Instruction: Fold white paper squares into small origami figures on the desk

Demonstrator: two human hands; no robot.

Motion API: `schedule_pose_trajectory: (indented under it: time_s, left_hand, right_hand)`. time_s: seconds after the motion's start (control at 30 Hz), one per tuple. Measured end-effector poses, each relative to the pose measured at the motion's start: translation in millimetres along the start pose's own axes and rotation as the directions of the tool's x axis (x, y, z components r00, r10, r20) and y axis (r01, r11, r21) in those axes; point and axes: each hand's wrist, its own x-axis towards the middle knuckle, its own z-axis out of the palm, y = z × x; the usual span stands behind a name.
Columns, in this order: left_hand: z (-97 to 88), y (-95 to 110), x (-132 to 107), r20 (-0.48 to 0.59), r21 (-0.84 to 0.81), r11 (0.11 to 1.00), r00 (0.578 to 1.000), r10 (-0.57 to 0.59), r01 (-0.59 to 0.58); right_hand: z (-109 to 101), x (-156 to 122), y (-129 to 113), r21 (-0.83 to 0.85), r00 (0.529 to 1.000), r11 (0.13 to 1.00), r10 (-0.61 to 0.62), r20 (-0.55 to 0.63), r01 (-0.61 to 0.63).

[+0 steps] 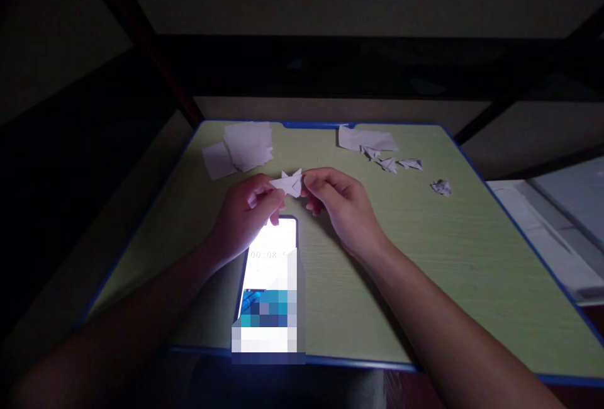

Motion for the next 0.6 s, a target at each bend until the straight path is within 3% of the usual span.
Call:
schedule_pose_trajectory:
  time_s: [0.4, 0.6]
  left_hand:
    - [1.2, -2.0, -1.0, -0.003, 0.067, 0.991, 0.994, 0.113, -0.112]
    - [0.8, 1.3, -0.6, -0.014, 0.048, 0.993, 0.994, 0.106, -0.105]
  right_hand:
    - [-3.6, -2.5, 4.2, -0.142, 0.997, 0.989, -0.029, 0.065, 0.038]
    - [-1.8, -2.9, 4.6, -0.151, 0.997, 0.987, -0.038, 0.067, 0.048]
